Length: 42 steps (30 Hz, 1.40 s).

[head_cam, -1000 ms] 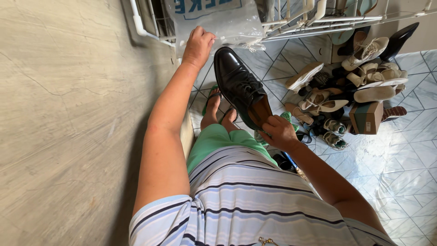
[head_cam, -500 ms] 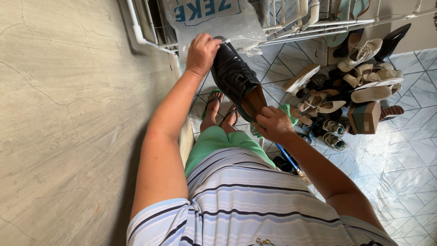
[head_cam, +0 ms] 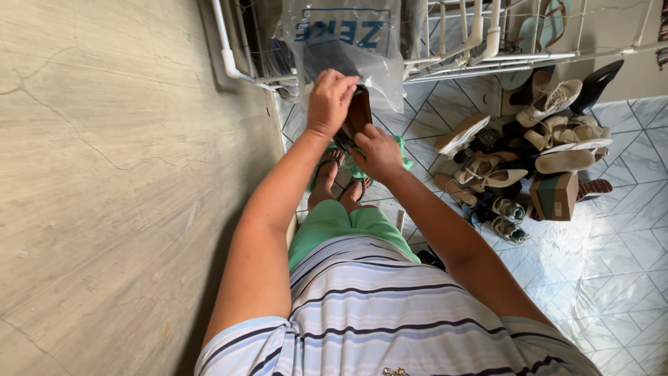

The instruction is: The person wipes a pair of black shoes with a green cloth. They place the shoes into a plastic bag and then remove them to continue wiping. The person repeats this process for both shoes.

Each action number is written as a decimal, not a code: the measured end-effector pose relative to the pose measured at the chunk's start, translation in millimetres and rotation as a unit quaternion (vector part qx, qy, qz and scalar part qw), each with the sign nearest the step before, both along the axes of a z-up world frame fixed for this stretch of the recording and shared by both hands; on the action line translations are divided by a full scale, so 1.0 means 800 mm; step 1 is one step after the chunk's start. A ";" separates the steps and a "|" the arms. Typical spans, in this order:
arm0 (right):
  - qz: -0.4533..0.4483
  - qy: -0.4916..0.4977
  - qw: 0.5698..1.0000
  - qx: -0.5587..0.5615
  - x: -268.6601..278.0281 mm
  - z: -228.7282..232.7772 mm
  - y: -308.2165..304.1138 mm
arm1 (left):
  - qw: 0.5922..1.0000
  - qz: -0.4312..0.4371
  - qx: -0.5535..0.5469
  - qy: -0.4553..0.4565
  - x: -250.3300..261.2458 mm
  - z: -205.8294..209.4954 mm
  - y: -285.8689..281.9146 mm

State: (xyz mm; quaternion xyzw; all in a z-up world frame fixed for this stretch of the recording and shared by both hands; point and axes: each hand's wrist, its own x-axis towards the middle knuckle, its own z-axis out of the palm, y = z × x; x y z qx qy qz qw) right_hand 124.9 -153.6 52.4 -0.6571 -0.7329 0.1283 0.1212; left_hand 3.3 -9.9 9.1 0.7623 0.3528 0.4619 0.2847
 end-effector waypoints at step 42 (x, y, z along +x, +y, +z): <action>-0.024 0.058 0.997 -0.048 -0.017 -0.156 0.180 | 0.899 0.205 -0.386 -0.026 -0.040 -0.298 -0.050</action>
